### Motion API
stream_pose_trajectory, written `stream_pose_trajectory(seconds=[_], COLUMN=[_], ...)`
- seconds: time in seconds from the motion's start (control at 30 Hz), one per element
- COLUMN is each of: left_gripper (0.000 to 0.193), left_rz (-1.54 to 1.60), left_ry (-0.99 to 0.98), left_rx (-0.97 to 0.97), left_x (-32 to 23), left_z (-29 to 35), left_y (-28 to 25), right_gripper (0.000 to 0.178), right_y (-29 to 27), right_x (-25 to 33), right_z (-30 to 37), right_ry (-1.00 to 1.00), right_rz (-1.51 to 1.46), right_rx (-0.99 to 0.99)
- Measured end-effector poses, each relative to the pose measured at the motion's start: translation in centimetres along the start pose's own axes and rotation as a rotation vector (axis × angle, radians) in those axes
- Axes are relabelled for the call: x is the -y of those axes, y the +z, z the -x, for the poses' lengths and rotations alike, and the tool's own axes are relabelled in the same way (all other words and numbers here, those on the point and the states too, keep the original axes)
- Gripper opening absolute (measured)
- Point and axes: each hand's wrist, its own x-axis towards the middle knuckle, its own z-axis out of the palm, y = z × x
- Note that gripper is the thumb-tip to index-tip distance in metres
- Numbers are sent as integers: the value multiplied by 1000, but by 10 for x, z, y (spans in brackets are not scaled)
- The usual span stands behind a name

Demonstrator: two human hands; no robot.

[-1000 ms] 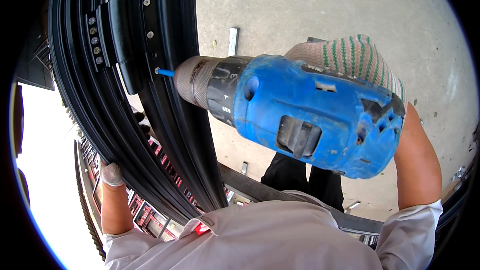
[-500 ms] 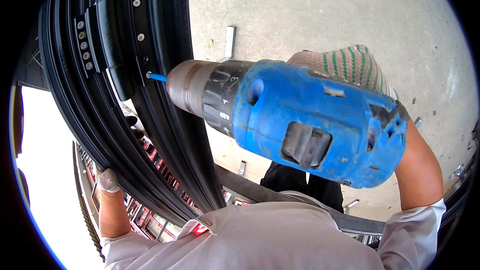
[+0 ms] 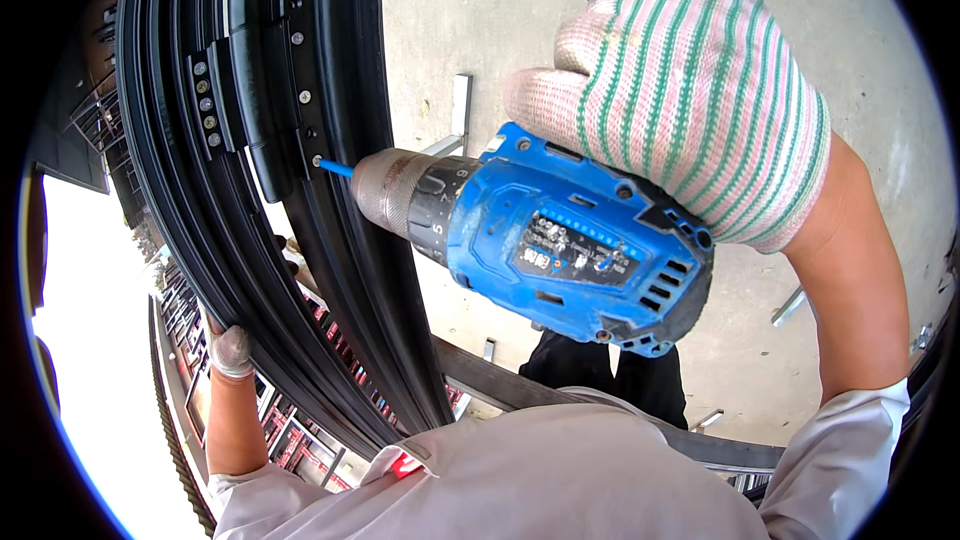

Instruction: The person uses a cordless drill to drive screws into a black window frame, securing a rubber seal along the perimeter. They repeatedly pick screws from a nearby container and fasten them into pre-drilled holes along the frame's edge.

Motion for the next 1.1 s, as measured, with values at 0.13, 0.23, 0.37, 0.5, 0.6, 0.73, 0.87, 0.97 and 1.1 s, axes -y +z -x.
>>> stream_pose_trajectory(seconds=[0.13, 0.23, 0.37, 0.5, 0.6, 0.73, 0.87, 0.97, 1.1], left_gripper=[94, 94, 96, 96, 94, 97, 100, 100, 100], left_rz=[18, 99, 226, -14, -26, 88, 181, 157, 157], left_ry=[-10, -45, -71, 8, -6, -50, -71, -68, -72], left_rx=[-9, -23, 2, -13, 5, -10, -33, -1, 23], left_x=[1, 3, 4, 5, 4, 10, 14, 10, 9], left_z=[6, 14, 3, 6, 8, 14, 18, 18, 15], left_y=[-6, -8, -11, -6, -6, -16, -19, -17, -14], right_gripper=[35, 36, 36, 39, 37, 44, 44, 40, 37], right_y=[-7, -8, -8, 0, -5, 6, 13, 21, 20], right_x=[-1, -1, -2, -6, -14, -31, -47, -52, -52], right_z=[-5, -8, -4, -6, 1, 12, -2, -7, -21], right_ry=[-64, -101, -67, -90, -117, 17, 99, 23, 19], right_rz=[-54, -63, -16, -31, -31, -199, -647, -885, -925], right_rx=[66, 76, 32, 136, 100, 100, 428, 432, 581])
